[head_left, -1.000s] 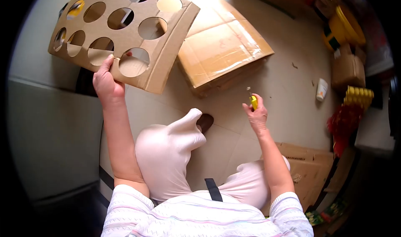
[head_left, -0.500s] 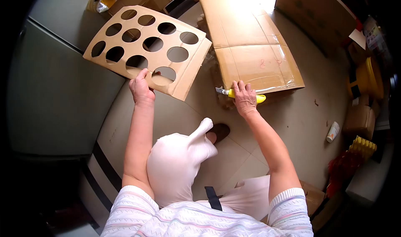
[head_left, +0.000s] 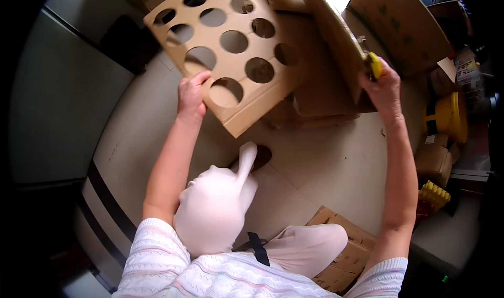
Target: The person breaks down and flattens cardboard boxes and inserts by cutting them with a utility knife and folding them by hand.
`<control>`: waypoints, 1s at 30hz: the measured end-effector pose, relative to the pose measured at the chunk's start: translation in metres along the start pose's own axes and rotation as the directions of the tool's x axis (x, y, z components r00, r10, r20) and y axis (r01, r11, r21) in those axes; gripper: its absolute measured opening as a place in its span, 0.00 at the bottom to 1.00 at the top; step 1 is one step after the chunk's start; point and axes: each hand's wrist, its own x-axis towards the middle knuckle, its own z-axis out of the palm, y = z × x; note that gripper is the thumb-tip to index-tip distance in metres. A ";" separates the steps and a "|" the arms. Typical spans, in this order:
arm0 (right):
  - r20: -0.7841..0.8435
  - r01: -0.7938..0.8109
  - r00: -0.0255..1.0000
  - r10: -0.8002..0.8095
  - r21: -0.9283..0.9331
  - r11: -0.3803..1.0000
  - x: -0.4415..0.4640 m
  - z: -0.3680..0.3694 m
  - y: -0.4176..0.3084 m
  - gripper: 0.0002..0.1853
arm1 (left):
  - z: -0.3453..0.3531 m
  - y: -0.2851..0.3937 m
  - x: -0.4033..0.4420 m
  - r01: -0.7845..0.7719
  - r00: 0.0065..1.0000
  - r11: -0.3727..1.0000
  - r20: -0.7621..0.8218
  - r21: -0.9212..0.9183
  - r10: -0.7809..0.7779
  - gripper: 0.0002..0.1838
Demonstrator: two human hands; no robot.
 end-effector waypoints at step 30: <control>0.104 0.035 0.994 -0.016 -0.184 0.982 -0.046 0.042 -0.015 0.29 | 0.146 -0.257 0.162 0.384 0.862 0.898 0.263 0.216 -0.433 0.06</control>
